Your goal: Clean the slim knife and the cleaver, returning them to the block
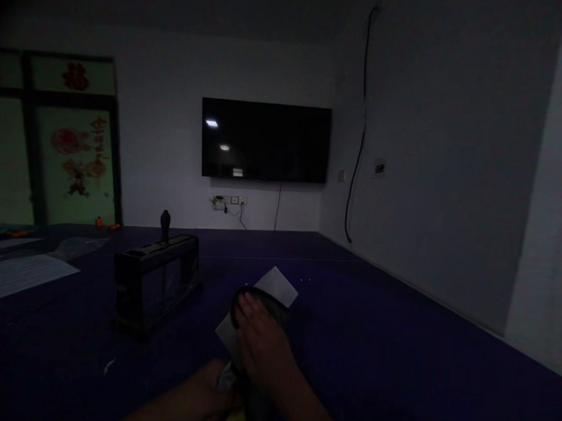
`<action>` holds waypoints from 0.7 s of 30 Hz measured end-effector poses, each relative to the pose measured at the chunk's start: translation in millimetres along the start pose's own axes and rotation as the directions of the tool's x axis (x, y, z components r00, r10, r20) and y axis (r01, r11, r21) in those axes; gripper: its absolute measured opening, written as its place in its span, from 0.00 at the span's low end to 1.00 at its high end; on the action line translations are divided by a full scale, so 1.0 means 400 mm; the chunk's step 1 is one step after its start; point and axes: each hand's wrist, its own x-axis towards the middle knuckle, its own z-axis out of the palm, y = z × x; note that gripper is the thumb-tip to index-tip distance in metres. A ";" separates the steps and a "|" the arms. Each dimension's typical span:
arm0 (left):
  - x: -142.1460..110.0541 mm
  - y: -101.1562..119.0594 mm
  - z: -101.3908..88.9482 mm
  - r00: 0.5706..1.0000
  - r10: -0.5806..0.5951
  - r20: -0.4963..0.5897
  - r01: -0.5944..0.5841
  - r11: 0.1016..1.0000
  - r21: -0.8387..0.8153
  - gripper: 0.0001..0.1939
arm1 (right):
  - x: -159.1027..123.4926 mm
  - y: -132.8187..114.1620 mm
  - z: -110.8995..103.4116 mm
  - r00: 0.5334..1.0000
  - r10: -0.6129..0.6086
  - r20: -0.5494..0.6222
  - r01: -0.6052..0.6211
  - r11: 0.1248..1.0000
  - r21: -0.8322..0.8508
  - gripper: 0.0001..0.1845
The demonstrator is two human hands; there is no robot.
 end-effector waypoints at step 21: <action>0.018 -0.023 -0.005 0.998 0.066 -0.019 -0.067 0.994 -0.083 0.18 | -0.019 -0.049 0.040 0.997 -0.046 0.065 0.045 0.999 0.012 0.27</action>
